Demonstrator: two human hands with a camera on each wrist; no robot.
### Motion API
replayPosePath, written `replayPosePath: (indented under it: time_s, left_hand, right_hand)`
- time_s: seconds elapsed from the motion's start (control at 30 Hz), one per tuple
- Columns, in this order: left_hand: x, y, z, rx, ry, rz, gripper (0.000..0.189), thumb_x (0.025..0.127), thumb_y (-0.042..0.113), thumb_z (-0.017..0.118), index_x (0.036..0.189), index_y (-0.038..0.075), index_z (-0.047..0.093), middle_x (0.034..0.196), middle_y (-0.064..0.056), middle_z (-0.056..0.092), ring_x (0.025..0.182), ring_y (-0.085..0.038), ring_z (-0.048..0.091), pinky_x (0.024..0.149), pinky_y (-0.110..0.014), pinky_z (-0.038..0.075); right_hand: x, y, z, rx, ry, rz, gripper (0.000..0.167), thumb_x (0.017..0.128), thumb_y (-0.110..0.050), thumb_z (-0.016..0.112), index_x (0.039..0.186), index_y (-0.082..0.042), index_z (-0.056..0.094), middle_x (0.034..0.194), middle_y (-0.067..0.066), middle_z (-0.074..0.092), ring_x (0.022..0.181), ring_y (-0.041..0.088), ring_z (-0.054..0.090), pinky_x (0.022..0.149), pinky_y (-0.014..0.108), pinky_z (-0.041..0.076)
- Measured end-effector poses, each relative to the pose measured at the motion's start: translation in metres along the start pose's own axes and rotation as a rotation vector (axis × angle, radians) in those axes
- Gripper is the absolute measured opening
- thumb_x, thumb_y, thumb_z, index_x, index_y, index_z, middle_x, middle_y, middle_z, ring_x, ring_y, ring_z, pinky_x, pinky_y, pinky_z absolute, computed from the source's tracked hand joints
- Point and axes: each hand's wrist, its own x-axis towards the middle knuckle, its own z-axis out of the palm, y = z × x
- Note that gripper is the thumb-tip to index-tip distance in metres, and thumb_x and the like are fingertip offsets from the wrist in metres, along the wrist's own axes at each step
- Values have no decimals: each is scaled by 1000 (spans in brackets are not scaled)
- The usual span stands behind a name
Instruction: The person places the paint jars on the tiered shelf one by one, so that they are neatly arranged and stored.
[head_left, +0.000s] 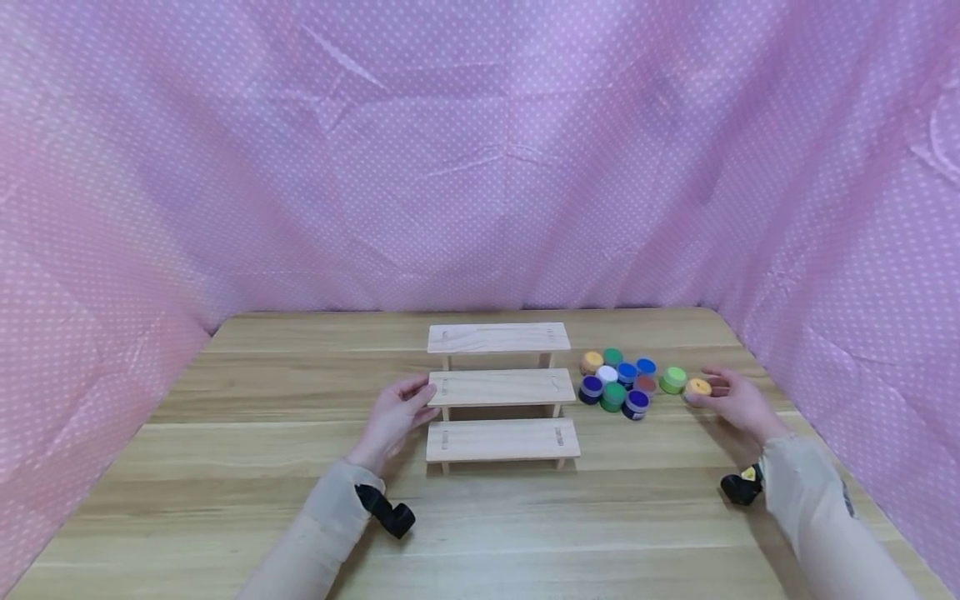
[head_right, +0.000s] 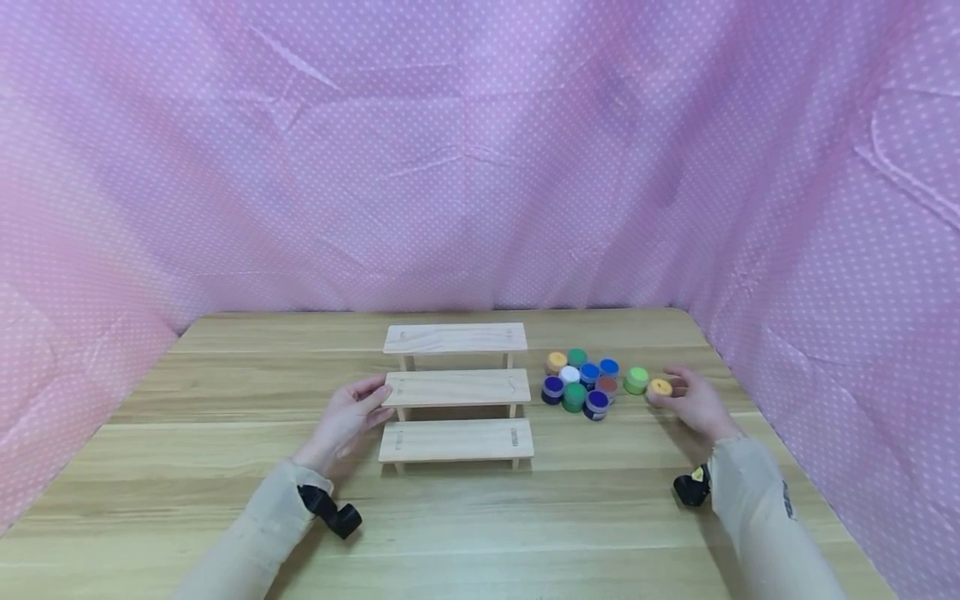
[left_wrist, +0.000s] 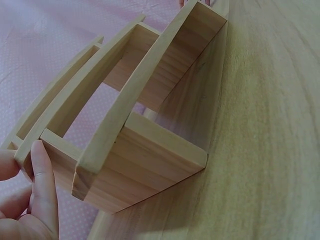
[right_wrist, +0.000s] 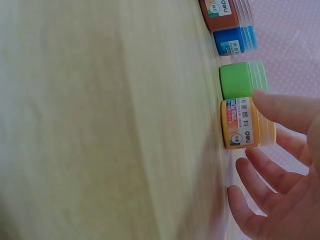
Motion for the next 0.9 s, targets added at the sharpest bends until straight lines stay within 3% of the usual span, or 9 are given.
replayPosePath:
  time_s: [0.13, 0.27, 0.4, 0.67, 0.9]
  left_hand:
    - [-1, 0, 0, -1, -1, 0, 40, 95, -3, 50, 131, -17, 41, 94, -3, 55, 69, -4, 60, 69, -16, 56]
    - [-3, 2, 1, -6, 3, -3, 40, 95, -3, 51, 131, -17, 40, 92, -2, 56, 68, -3, 60, 69, -15, 55]
    - [-3, 3, 1, -4, 5, -1, 41, 94, -2, 52, 131, -17, 40, 93, -3, 56, 69, -4, 60, 70, -15, 55]
    - [-1, -7, -7, -78, -83, 117, 47, 89, 8, 65, 124, -18, 48, 91, -6, 59, 70, -9, 62, 69, -19, 57]
    - [-4, 3, 0, -2, -3, 20, 41, 94, -2, 52, 130, -18, 41, 91, -2, 56, 68, -3, 60, 69, -16, 55]
  right_hand:
    - [1, 1, 2, -8, 12, -17, 76, 90, -30, 64, 137, 17, 26, 130, 41, 40, 117, 52, 45, 92, 50, 50]
    - [1, 2, 3, -11, 34, -38, 68, 91, -28, 64, 133, 17, 35, 127, 39, 45, 113, 49, 50, 83, 32, 53]
    - [1, 2, 4, -12, 42, -36, 64, 90, -29, 65, 130, 15, 40, 124, 36, 49, 110, 45, 53, 75, 17, 47]
    - [1, 3, 4, -9, 51, -32, 62, 90, -29, 66, 128, 15, 43, 122, 35, 51, 107, 41, 55, 71, 15, 46]
    - [0, 3, 0, -36, 77, -55, 57, 92, -28, 63, 126, 15, 46, 119, 36, 54, 105, 42, 57, 67, 19, 49]
